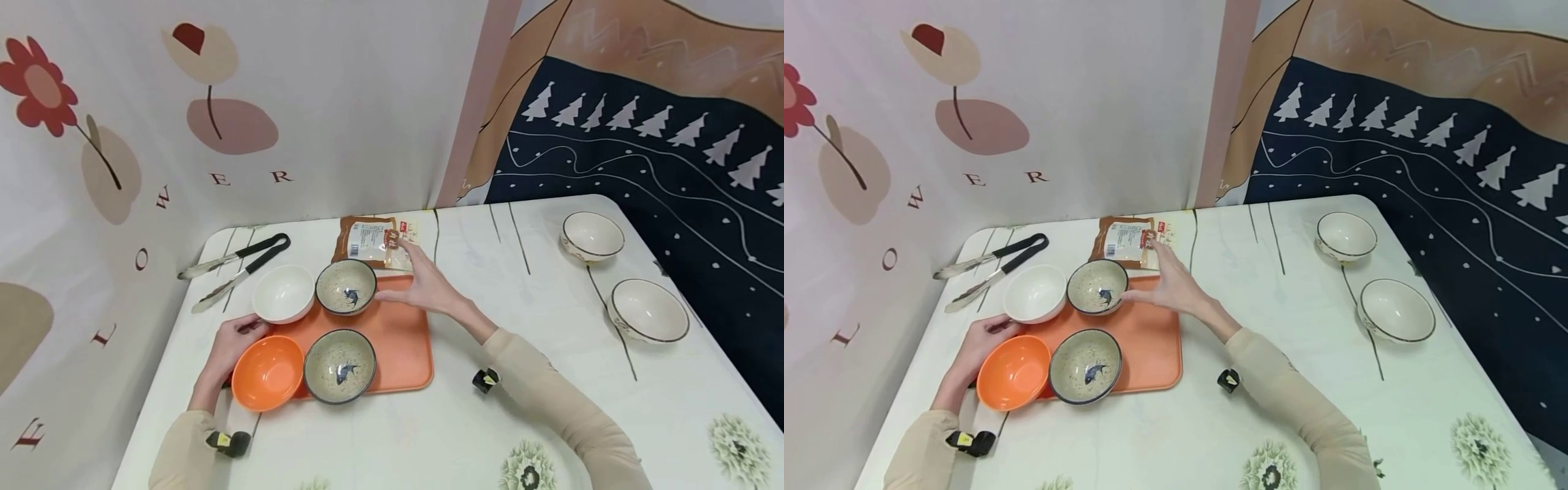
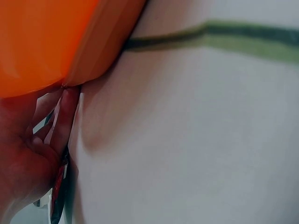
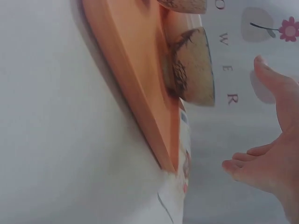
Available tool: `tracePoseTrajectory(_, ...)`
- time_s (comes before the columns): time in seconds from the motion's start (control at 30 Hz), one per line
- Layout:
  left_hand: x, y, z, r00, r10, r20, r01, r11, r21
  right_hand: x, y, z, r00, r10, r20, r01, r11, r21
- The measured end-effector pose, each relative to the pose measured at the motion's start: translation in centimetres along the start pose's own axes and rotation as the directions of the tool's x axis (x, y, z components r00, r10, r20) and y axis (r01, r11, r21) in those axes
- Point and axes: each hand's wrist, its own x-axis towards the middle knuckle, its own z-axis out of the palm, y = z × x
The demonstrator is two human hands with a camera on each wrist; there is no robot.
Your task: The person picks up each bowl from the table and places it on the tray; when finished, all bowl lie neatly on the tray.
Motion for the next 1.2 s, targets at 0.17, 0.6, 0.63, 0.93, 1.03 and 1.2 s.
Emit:
tracePoseTrajectory(0.17,-0.1,0.2,0.0,1.000,-0.004,0.001,0.004,1.000,-0.001,-1.2,0.4,-2.0,0.999,0.028,-0.030,-0.029,1.000,-0.008)
tracePoseTrajectory(0.6,-0.1,0.2,0.1,1.000,-0.002,-0.002,0.002,1.000,0.011,-4.6,1.7,-7.1,0.984,0.083,-0.156,-0.088,0.996,-0.021)
tracePoseTrajectory(0.63,-0.1,0.2,0.1,1.000,-0.004,-0.004,0.004,1.000,0.009,-4.8,1.9,-7.4,0.982,0.088,-0.164,-0.092,0.996,-0.019)
tracePoseTrajectory(0.93,0.1,-0.1,0.1,1.000,0.002,-0.015,-0.002,1.000,0.008,-7.0,3.2,-10.4,0.963,0.119,-0.242,-0.120,0.993,0.011)
tracePoseTrajectory(1.03,0.1,-0.2,0.2,1.000,0.001,-0.024,0.000,1.000,0.011,-7.7,3.8,-11.2,0.954,0.129,-0.270,-0.127,0.992,0.025)
tracePoseTrajectory(1.2,0.1,-0.3,0.3,0.999,-0.010,-0.033,0.010,1.000,0.011,-8.9,4.3,-12.3,0.940,0.124,-0.318,-0.114,0.992,0.048)
